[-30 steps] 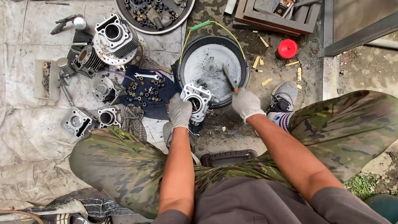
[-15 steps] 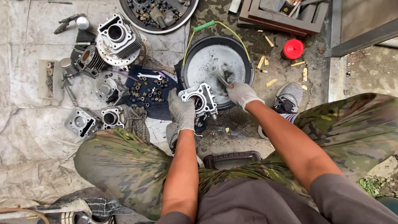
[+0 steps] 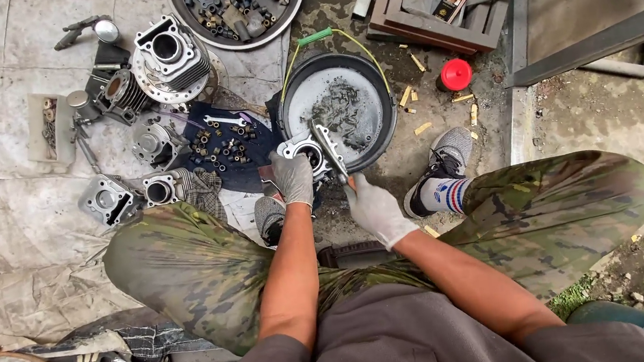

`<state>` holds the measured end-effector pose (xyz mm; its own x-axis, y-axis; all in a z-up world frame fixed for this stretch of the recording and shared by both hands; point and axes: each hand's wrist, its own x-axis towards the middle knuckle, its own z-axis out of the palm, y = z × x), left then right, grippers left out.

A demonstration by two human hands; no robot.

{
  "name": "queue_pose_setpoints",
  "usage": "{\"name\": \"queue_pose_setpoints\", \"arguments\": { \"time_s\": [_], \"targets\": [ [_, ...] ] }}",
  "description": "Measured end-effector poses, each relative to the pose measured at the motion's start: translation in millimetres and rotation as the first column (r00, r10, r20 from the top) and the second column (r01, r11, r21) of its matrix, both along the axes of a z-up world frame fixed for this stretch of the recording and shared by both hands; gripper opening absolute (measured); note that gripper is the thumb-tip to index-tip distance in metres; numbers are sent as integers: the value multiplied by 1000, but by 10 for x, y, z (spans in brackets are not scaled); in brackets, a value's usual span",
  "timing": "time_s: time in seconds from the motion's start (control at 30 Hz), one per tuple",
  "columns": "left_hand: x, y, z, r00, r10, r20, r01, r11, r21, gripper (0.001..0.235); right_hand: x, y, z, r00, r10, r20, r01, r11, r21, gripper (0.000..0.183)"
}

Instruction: The person scrubs disassembled engine cylinder heads with a wire brush, repeatedly dipping the brush into a bucket of soapy water. They handle multiple cylinder heads one at a time, rotating them to scrub different surfaces before placing them aside.

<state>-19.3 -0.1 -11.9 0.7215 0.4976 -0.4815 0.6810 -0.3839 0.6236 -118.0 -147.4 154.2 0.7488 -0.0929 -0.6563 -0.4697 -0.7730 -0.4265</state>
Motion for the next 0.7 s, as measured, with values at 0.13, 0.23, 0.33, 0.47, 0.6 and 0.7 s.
{"name": "queue_pose_setpoints", "arguments": {
  "time_s": [0.13,0.23,0.33,0.47,0.6,0.7],
  "targets": [
    [2,2,117,999,-33,11,33,999,24,55,362,61,-283,990,122,76,-111,984,-141,27],
    [-14,-63,525,997,-44,-60,46,999,20,64,202,61,-372,995,72,63,-67,994,-87,34],
    [33,-110,528,996,-19,-86,21,1000,21,71,-214,-48,-362,832,526,177,-424,808,-409,28],
    [-53,-155,694,997,-11,-72,9,1000,-28,73,19,-30,-714,956,250,152,-225,960,-164,24],
    [14,-173,352,999,46,-16,-46,999,1,59,311,132,-785,971,153,182,-127,981,-147,25],
    [9,-181,362,999,35,-19,-35,999,36,58,-341,-20,-627,944,288,161,-245,939,-239,25]
  ]
}}
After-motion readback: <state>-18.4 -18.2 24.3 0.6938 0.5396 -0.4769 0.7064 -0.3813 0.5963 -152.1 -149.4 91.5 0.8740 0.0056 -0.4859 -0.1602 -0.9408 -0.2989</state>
